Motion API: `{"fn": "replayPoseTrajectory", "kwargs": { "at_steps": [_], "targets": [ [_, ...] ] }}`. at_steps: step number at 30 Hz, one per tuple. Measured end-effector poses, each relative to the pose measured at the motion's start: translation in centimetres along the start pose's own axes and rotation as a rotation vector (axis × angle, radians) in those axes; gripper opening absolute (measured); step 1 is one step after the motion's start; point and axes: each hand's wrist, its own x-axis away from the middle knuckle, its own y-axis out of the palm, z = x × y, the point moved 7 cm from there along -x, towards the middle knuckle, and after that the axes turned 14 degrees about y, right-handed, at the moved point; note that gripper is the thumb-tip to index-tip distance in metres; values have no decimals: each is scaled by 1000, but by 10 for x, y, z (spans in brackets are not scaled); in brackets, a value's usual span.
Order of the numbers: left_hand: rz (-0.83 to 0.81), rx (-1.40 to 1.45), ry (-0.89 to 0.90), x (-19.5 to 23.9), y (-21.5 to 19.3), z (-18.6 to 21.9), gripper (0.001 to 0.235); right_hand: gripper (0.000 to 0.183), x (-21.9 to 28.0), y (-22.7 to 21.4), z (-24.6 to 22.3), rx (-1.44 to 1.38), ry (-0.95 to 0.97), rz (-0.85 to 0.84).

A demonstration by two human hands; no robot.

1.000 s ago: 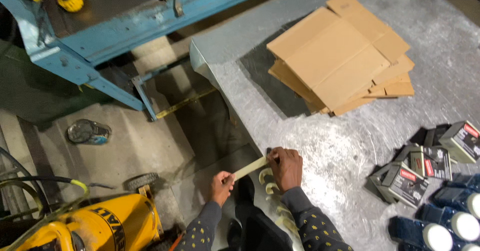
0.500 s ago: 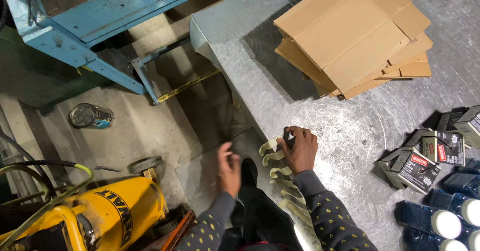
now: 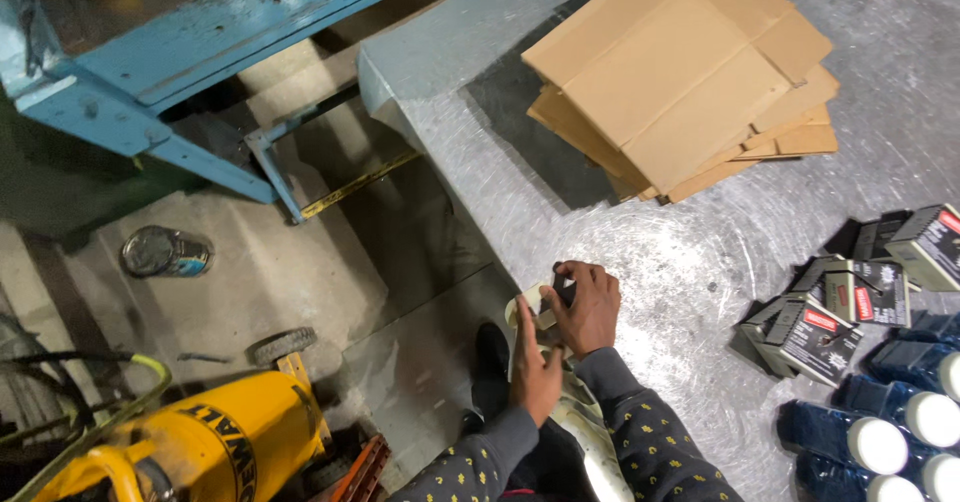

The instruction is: The person assembles cardboard boxes, places containers and smaller boxes inside, and seals the boxes using adhesive tape by hand.

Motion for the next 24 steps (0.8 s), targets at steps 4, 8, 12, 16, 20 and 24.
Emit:
{"fn": "replayPoseTrajectory", "kwargs": {
  "at_steps": [4,8,12,16,20,24],
  "targets": [
    [-197,61,-351,4,0,-61,90,41,-5,2,4,-11,21,-13],
    [-220,159,-333,6,-10,-76,95,34,-4,9,14,-58,11,20],
    [-101,116,-86,14,-37,-27,97,35,25,-9,16,-225,31,17],
    [-91,185,77,48,-45,-5,86,49,87,-49,15,-369,76,90],
    [-154,97,223,93,-29,32,76,51,174,-86,42,-526,166,113],
    [-271,123,335,142,6,71,72,41,259,-127,96,-578,334,191]
  ]
}}
